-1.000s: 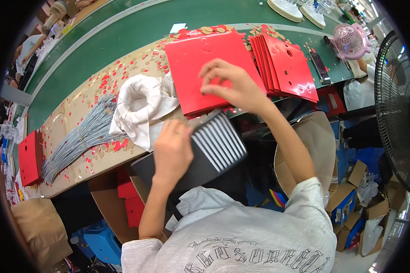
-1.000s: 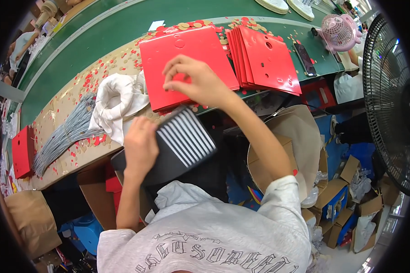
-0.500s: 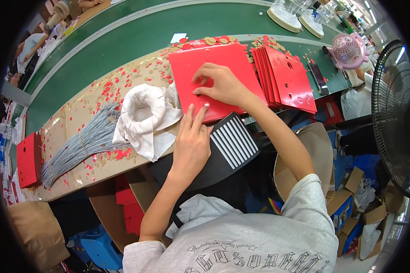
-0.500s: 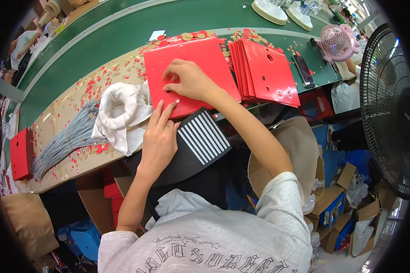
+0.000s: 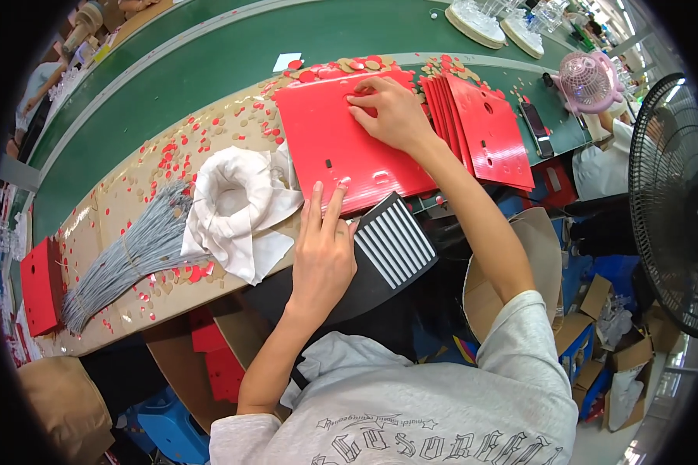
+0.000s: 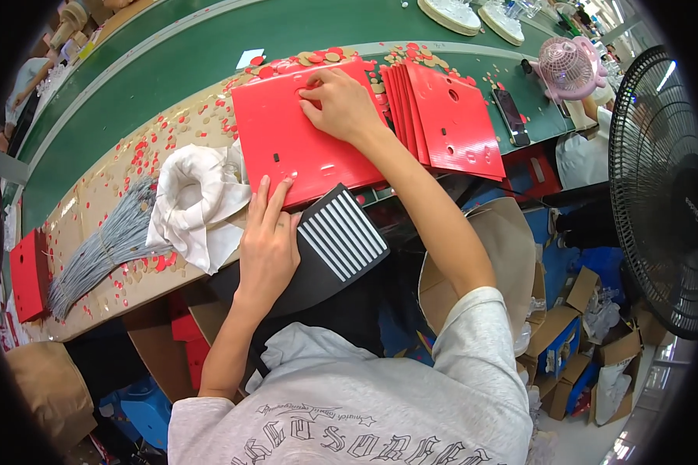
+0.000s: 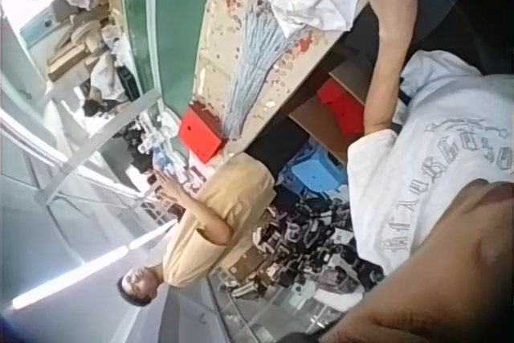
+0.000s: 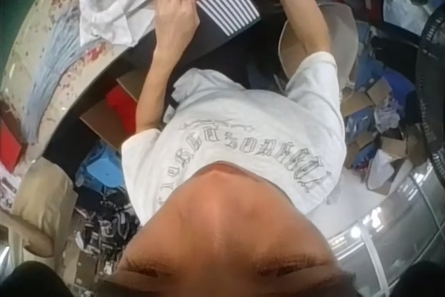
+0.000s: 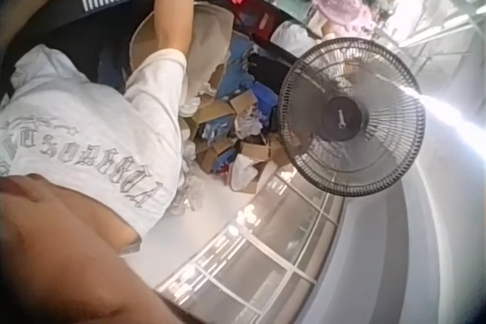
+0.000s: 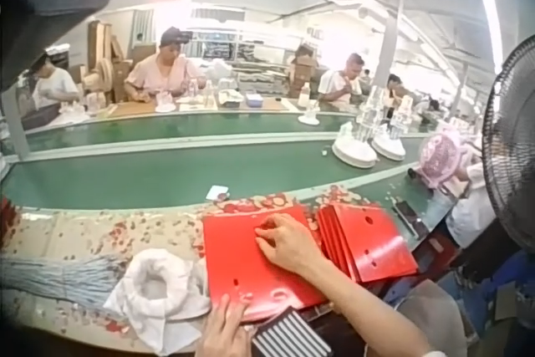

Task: Assembling light fixture components on a production line.

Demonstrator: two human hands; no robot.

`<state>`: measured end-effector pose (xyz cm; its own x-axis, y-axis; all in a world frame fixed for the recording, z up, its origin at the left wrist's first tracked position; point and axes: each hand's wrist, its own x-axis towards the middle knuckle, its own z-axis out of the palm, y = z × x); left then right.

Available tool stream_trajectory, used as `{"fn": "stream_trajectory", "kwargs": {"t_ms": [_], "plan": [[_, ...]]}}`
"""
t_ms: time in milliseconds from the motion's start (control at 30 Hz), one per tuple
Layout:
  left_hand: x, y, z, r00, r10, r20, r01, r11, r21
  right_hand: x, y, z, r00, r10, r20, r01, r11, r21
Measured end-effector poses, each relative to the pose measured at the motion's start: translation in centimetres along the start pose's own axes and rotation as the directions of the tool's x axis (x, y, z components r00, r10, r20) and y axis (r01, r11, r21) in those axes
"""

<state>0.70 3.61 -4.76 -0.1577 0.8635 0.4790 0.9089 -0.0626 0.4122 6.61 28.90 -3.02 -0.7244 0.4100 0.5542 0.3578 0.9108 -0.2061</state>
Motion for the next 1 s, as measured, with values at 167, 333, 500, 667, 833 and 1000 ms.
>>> {"fn": "stream_trajectory", "kwargs": {"t_ms": [167,333,500,667,833,1000], "plan": [[0.2,0.0,0.3,1.000,0.003,-0.019,-0.003,1.000,-0.003,1.2,1.7,1.7,0.999,-0.040,0.023,0.042,0.994,-0.102],[0.2,-0.1,0.0,1.000,0.009,-0.012,-0.009,1.000,-0.007,4.7,1.2,-0.9,0.931,0.119,0.345,-0.091,0.991,-0.096],[-0.2,-0.2,0.2,1.000,0.010,-0.029,-0.010,1.000,-0.009,6.1,2.3,0.2,0.895,-0.097,0.436,0.158,0.982,-0.107],[-0.2,0.0,0.3,0.999,0.036,-0.029,-0.036,0.999,0.026,7.1,0.6,-1.1,0.934,-0.081,0.349,0.164,0.963,-0.215],[-0.3,-0.2,0.2,0.998,0.049,-0.032,-0.047,0.998,0.045,7.4,-0.9,-3.9,0.949,-0.288,0.126,0.293,0.955,-0.031],[-0.3,-0.1,0.6,0.997,0.064,-0.039,-0.061,0.996,0.067,7.2,1.0,-4.3,0.907,-0.399,0.137,0.415,0.900,-0.129]]}}
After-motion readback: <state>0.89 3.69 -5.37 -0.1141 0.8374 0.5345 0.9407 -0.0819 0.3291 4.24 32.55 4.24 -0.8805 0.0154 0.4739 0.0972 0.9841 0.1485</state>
